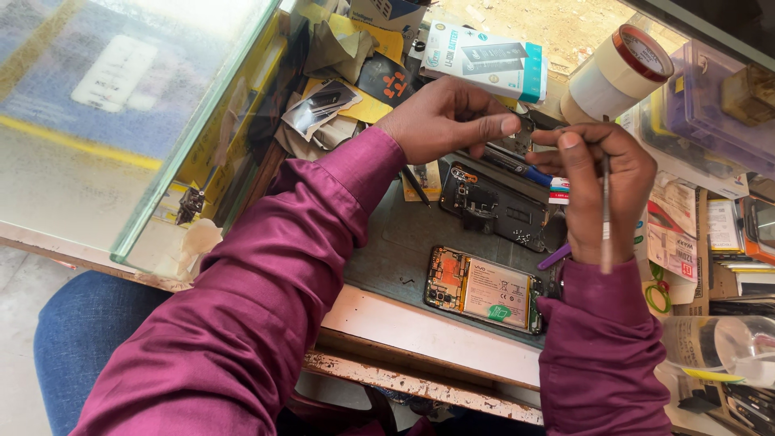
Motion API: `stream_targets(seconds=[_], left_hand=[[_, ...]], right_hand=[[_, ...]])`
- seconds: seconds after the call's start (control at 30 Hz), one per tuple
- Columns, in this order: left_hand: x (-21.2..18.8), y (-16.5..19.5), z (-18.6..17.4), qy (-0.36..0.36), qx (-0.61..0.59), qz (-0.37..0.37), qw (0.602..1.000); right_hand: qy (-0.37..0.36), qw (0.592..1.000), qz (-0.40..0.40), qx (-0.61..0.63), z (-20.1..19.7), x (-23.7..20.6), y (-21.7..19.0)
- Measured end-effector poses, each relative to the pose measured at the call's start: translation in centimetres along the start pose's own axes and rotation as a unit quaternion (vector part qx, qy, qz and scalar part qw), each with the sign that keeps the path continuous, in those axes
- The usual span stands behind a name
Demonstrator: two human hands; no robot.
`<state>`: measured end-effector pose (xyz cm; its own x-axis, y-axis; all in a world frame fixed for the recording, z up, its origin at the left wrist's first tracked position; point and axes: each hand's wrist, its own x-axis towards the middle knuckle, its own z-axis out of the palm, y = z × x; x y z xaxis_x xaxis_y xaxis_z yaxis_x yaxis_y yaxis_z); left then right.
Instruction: The person works at a cluttered repair bench on a disassembled smartphone. They use tweezers to pick and position small components, use a screwdriver on the phone's internal parts, and manipulate small screws and parts with their fingers while holding the phone chassis steady.
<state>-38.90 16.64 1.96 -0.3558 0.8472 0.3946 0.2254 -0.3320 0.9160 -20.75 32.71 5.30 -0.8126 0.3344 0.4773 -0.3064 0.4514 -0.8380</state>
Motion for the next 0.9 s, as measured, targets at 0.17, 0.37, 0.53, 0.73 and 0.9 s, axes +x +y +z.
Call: stream_targets(seconds=[0.17, 0.37, 0.53, 0.73, 0.9], left_hand=[[0.2, 0.3, -0.4, -0.008, -0.006, -0.139, 0.99], [0.2, 0.1, -0.2, 0.027, 0.151, -0.101, 0.983], [0.1, 0.0, -0.1, -0.001, 0.101, -0.08, 0.992], [0.1, 0.0, -0.2, -0.016, 0.118, -0.073, 0.99], [0.1, 0.0, -0.1, -0.02, 0.113, -0.072, 0.991]], right_hand=[[-0.007, 0.998, 0.058, -0.001, -0.5, 0.5, 0.1], [-0.024, 0.983, 0.107, -0.144, 0.5, 0.6, 0.7], [-0.045, 0.991, 0.055, -0.117, 1.0, 0.3, 0.5], [-0.069, 0.99, 0.041, -0.117, 1.5, 0.2, 0.7], [-0.075, 0.986, 0.048, -0.142, 1.6, 0.3, 0.6]])
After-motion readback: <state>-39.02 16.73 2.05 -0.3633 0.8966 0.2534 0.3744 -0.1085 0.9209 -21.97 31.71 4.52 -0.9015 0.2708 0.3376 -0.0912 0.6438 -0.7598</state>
